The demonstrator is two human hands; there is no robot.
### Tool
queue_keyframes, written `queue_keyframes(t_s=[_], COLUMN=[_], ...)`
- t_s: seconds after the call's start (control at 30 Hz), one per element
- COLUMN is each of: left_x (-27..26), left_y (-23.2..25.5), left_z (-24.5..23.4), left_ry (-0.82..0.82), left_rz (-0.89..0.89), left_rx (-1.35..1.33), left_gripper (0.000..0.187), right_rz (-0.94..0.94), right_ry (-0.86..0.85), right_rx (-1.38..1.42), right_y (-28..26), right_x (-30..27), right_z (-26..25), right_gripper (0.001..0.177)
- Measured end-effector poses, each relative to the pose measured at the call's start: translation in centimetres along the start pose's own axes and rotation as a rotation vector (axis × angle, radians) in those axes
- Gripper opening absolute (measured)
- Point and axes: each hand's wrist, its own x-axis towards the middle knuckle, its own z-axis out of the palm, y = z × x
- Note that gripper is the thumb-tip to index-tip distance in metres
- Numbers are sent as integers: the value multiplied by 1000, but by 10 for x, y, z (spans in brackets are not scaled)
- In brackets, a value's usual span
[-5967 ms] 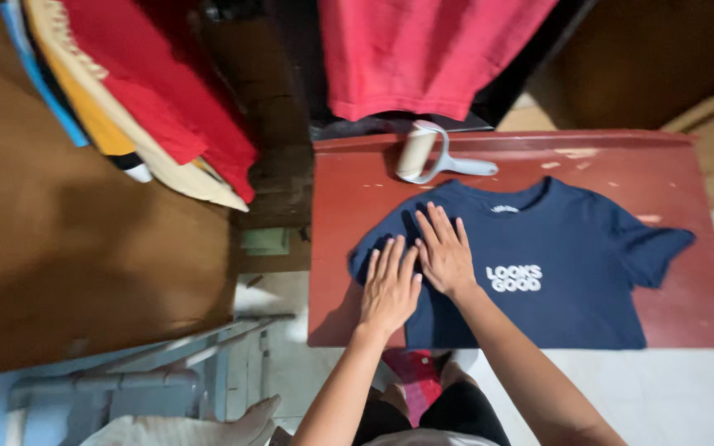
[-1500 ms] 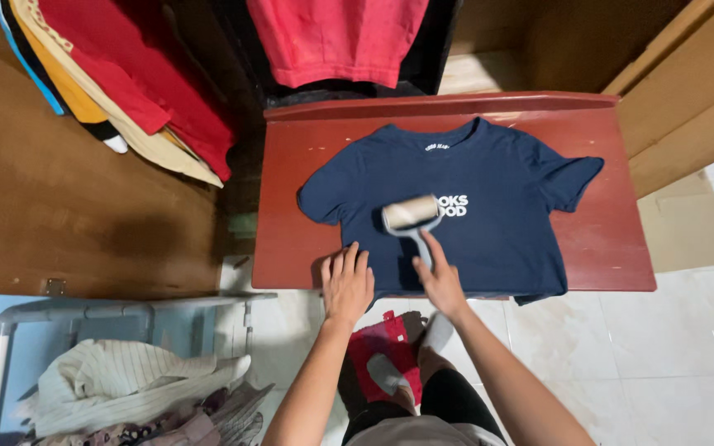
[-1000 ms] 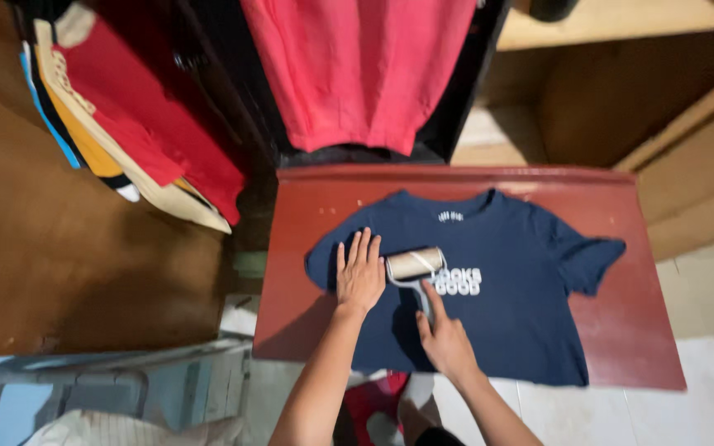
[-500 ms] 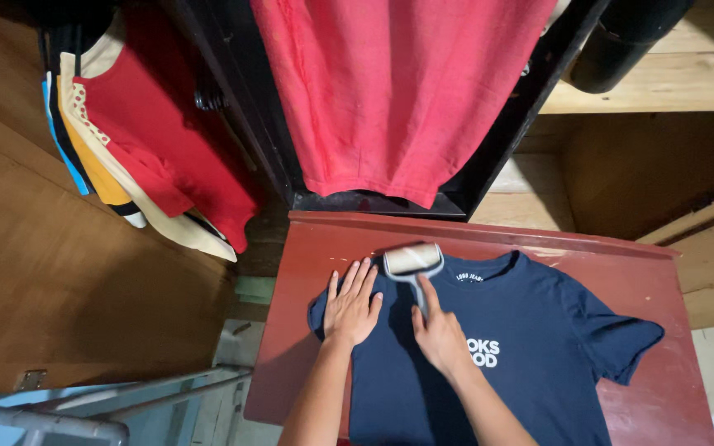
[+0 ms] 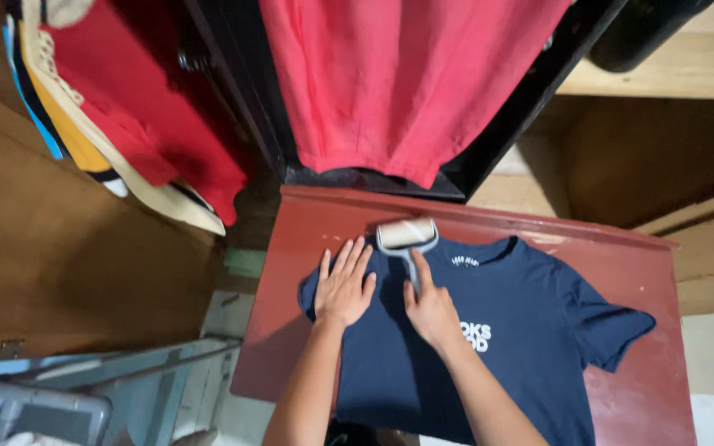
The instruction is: The person uses a lint roller to roll over three t-shirts laid on a small table. They roll a red and beige patterned shirt, then a navy blue shirt, and finally a black shirt. After rolling each shirt, the person places it on a hanger and hangs it in a wooden wardrobe.
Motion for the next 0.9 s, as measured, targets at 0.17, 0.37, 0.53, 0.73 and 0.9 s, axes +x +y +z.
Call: queue_keyframes(t_s=[0.17, 0.37, 0.53, 0.73, 0.9], left_x=[0, -1, -1, -1, -6], left_y=[0, 0, 1, -2, -11], left_z=[3, 3, 2, 7, 5], left_ry=[23, 16, -1, -17, 28], left_rz=[1, 1, -10, 0, 85], left_rx=[15, 31, 42, 57, 4], left_gripper=[61, 63, 63, 62, 61], right_rz=[40, 118, 124, 12, 36], right_ry=[-70, -152, -165, -68, -98], right_rx=[-6, 3, -42, 7, -33], right_y=[1, 7, 7, 0, 5], right_x=[-22, -84, -65, -5, -20], right_z=[-9, -30, -25, -6, -13], right_gripper=[68, 67, 67, 66, 68])
